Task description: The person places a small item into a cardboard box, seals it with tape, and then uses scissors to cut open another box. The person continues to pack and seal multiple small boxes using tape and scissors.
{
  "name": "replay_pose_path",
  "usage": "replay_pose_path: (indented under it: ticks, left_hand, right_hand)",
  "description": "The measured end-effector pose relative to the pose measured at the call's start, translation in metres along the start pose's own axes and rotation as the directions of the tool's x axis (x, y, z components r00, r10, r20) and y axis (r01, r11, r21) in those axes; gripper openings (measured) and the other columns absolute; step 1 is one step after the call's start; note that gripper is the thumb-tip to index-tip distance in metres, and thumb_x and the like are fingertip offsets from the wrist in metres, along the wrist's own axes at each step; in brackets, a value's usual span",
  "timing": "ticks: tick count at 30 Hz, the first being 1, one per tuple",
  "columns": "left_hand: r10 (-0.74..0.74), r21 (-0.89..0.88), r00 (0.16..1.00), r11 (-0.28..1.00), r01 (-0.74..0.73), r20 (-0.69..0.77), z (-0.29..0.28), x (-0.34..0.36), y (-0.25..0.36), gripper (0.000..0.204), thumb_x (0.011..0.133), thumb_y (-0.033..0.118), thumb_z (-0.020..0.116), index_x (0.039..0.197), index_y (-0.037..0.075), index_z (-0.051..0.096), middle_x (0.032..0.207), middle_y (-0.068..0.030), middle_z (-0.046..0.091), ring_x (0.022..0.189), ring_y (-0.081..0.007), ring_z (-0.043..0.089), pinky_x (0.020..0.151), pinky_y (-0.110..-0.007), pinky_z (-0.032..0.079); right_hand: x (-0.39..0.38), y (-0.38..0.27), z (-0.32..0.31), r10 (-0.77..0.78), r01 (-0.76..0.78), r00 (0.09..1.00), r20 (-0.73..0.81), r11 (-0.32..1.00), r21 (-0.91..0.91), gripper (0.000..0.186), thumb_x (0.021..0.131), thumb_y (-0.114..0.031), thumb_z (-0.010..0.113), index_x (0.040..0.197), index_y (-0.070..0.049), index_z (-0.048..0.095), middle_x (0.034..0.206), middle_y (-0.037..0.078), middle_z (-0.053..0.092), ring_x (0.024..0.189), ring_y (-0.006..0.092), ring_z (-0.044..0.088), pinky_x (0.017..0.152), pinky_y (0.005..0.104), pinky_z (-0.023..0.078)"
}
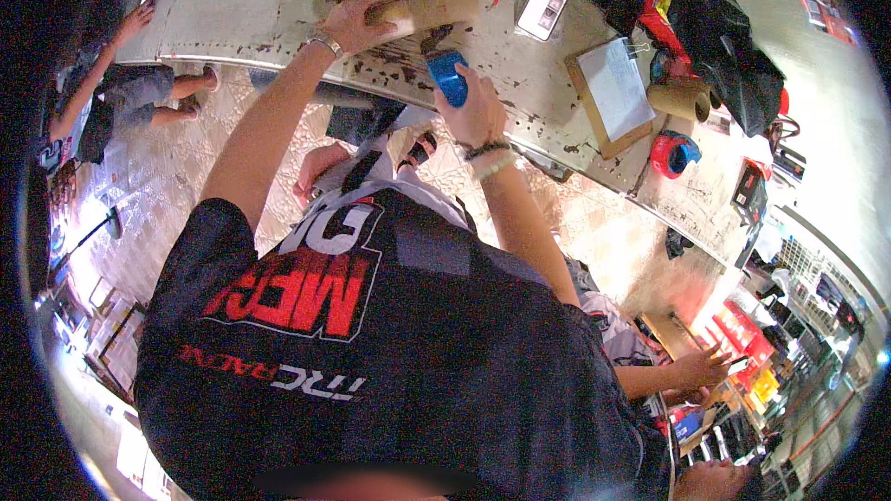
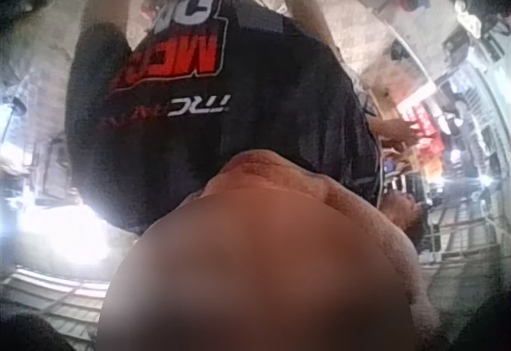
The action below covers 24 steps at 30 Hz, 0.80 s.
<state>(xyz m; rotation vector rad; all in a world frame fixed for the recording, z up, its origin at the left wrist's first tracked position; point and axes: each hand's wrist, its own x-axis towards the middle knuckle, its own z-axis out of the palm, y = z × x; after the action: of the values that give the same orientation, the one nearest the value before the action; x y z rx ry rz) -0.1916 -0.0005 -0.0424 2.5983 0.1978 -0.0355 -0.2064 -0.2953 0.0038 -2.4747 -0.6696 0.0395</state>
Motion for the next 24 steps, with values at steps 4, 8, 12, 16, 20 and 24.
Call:
replay_pose_path:
  ticks: [4,8,12,16,20,24]
  left_hand:
    - [0.029,-0.156,0.998,0.987,-0.021,0.050,-0.003,0.028,-0.028,0.062,0.070,0.047,0.079,0.121,0.018,0.060,0.115,-0.0081,0.065,0.108,-0.0277,0.062,0.095,-0.039,0.048]
    - [0.017,-0.320,0.995,0.947,0.016,0.100,0.000,0.045,-0.051,0.064,0.069,0.049,0.079,0.121,0.017,0.060,0.113,-0.0088,0.066,0.107,-0.0242,0.062,0.093,-0.038,0.049]
    - [-0.040,-0.386,0.975,0.914,0.125,0.219,-0.019,0.052,-0.050,0.069,0.069,0.051,0.078,0.127,0.020,0.056,0.113,-0.0119,0.067,0.100,-0.0269,0.065,0.091,-0.040,0.050]
    - [-0.200,-0.272,0.877,0.900,0.341,0.436,-0.038,0.047,-0.019,0.078,0.071,0.042,0.079,0.139,0.024,0.044,0.124,-0.0124,0.059,0.109,-0.0291,0.058,0.094,-0.043,0.048]
    - [0.181,0.119,0.950,0.969,-0.217,0.256,-0.028,0.031,0.025,0.086,0.072,0.037,0.077,0.145,0.031,0.032,0.140,-0.0156,0.042,0.127,-0.0358,0.041,0.098,-0.050,0.044]
    - [-0.046,0.240,0.926,0.970,-0.049,0.374,-0.020,0.020,0.054,0.092,0.073,0.042,0.075,0.148,0.033,0.023,0.143,-0.0203,0.034,0.132,-0.0418,0.033,0.101,-0.056,0.039]
  right_hand:
    - [0.043,-0.011,0.027,0.060,-0.060,0.998,0.006,0.997,-0.049,0.052,0.073,-0.044,0.072,0.117,-0.022,0.056,0.090,0.015,0.061,0.074,0.0368,0.065,0.062,0.0464,0.053]
    - [0.068,-0.025,0.030,0.099,-0.095,0.995,0.028,0.989,-0.111,0.052,0.072,-0.045,0.071,0.116,-0.022,0.057,0.093,0.015,0.062,0.075,0.0364,0.066,0.065,0.0473,0.053]
    - [0.087,-0.040,0.022,0.097,-0.070,0.986,0.139,0.979,-0.191,0.053,0.073,-0.045,0.069,0.119,-0.022,0.057,0.099,0.016,0.062,0.079,0.0367,0.066,0.068,0.0475,0.053]
    - [0.093,-0.041,0.004,0.144,-0.107,0.970,0.194,0.976,-0.187,0.052,0.073,-0.045,0.069,0.119,-0.021,0.059,0.100,0.017,0.063,0.087,0.0359,0.065,0.074,0.0454,0.053]
    - [0.069,-0.013,-0.036,0.239,-0.202,0.952,0.189,0.959,-0.198,0.056,0.073,-0.046,0.072,0.117,-0.013,0.060,0.099,0.018,0.066,0.089,0.0328,0.066,0.078,0.0423,0.053]
    - [0.044,0.011,-0.067,0.286,-0.272,0.946,0.151,0.956,-0.107,0.057,0.071,-0.045,0.074,0.115,-0.012,0.061,0.094,0.020,0.067,0.089,0.0338,0.066,0.077,0.0437,0.053]
